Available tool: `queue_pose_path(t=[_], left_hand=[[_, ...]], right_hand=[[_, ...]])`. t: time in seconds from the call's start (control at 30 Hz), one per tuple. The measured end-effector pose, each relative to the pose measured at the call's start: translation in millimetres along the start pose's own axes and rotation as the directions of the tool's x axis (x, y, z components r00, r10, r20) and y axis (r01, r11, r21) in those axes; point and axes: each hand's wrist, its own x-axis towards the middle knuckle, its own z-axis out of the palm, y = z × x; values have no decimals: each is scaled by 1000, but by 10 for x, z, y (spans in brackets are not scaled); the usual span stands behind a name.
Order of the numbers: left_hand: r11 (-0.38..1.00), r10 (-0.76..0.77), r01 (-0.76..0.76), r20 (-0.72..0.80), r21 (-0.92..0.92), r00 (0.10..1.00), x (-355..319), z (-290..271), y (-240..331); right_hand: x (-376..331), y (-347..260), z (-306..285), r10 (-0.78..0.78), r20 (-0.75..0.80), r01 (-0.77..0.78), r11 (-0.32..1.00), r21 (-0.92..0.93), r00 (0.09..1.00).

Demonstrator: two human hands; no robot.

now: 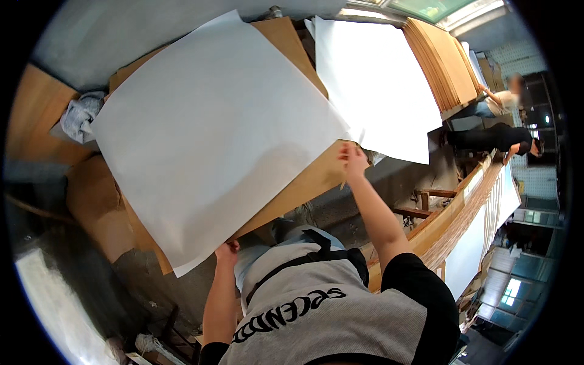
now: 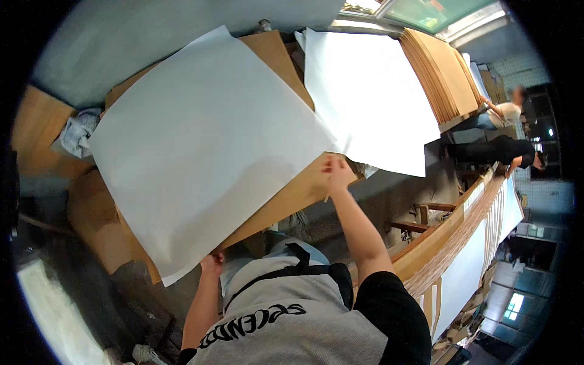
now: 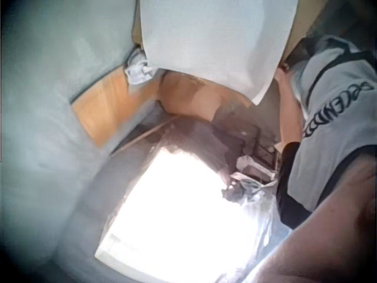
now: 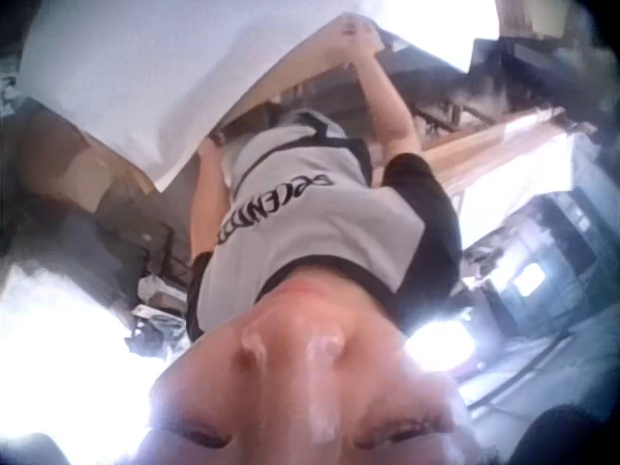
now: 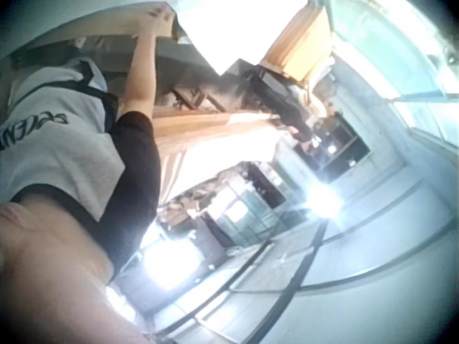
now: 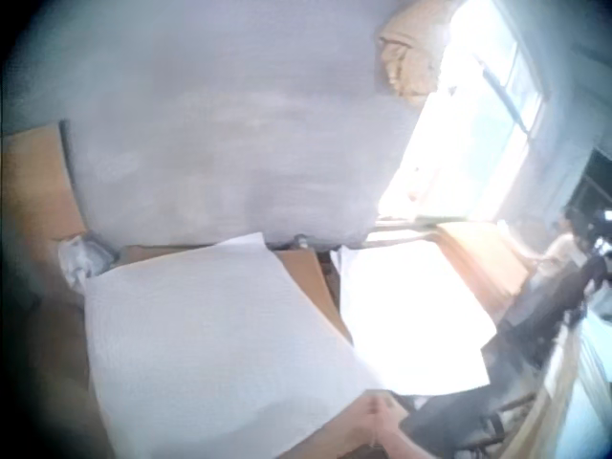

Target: The person repeatedly picks up large white paper sheets from a stack and places them onto a wooden workbench. The person uses a thin wooden stick to assist in handling the sheets. The task is performed in a repetitive loop throughout the clip.

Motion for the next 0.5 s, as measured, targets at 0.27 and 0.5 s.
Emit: queue_pose_path(t=[0.27, 0.5], left_hand=[[993, 59, -69, 102, 99, 993, -12, -72, 59], [990, 89, -86, -16, 109, 996, -178, 106, 125]], right_hand=[[965, 68, -623, 532, -53, -483, 803, 349, 845], [1487, 234, -851, 458, -184, -416, 881, 223, 870]])
